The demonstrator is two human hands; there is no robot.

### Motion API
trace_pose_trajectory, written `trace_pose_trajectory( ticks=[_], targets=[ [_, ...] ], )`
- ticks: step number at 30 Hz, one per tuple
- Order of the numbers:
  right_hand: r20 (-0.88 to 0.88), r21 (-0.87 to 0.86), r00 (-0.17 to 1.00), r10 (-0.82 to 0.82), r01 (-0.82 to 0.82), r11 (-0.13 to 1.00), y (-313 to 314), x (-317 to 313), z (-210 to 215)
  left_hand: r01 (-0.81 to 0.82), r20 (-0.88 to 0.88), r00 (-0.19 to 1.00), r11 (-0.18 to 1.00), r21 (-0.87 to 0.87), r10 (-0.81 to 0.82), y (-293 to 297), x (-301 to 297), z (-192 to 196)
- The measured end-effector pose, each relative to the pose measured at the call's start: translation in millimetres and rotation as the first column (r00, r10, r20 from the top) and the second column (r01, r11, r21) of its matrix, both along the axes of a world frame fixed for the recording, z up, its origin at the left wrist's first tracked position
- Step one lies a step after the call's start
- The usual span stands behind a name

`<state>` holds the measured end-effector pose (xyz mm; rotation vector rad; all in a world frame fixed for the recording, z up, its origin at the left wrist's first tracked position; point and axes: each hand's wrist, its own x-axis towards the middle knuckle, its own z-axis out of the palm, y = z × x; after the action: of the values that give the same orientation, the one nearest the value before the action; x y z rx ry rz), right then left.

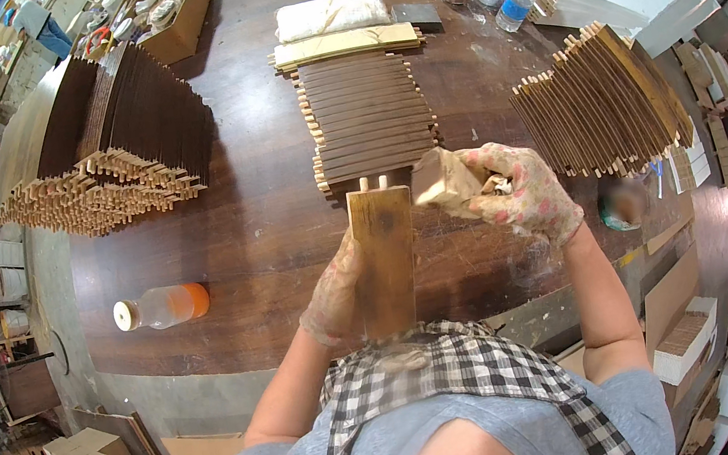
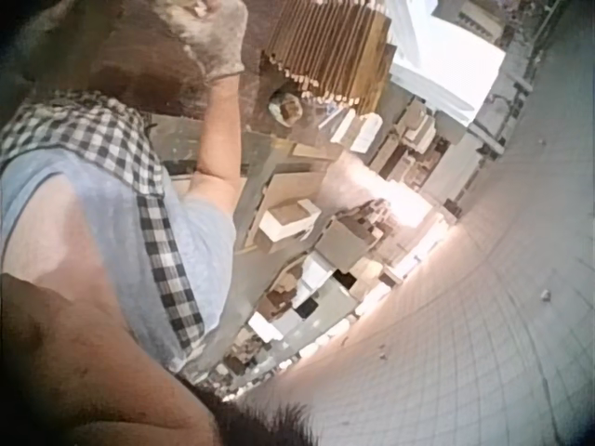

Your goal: The person applies a liquid to several wooden planks using a sponge and places them onto a stack on the workbench.

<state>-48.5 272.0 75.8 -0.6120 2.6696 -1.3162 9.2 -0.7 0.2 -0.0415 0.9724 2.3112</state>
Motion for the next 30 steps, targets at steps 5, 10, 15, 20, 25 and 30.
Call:
trace_pose_trajectory(
  ticks=[5,10,15,20,25,30],
  targets=[
    [0.019,0.001,0.999,-0.03,0.03,1.0,-7.2,5.0,-1.7,0.006,-0.037,0.999,1.0,0.024,-0.005,-5.8,-3.7,-5.8],
    [0.023,0.047,0.997,-0.077,0.076,0.996,-17.8,16.6,21.5,-0.033,0.102,0.995,0.993,0.109,0.022,-7.8,-1.4,-13.2],
    [-0.352,0.241,0.931,0.092,-0.004,0.971,-50.7,23.5,6.1,-0.086,0.133,0.988,0.995,0.053,0.079,-7.0,-4.5,-10.3],
    [-0.227,-0.071,0.935,-0.272,0.263,0.962,-43.7,7.7,-2.2,-0.096,0.145,0.987,0.975,0.198,0.068,-0.8,-4.7,1.7],
    [-0.091,-0.489,0.969,-0.229,0.157,0.858,-96.2,16.6,-4.6,-0.107,0.119,0.986,0.991,-0.078,0.116,8.2,-2.9,21.9],
    [0.416,-0.863,0.904,0.097,0.359,0.355,-92.0,-16.2,-18.1,-0.055,0.038,0.997,0.972,-0.228,0.065,14.5,11.3,22.6]
  ],
)
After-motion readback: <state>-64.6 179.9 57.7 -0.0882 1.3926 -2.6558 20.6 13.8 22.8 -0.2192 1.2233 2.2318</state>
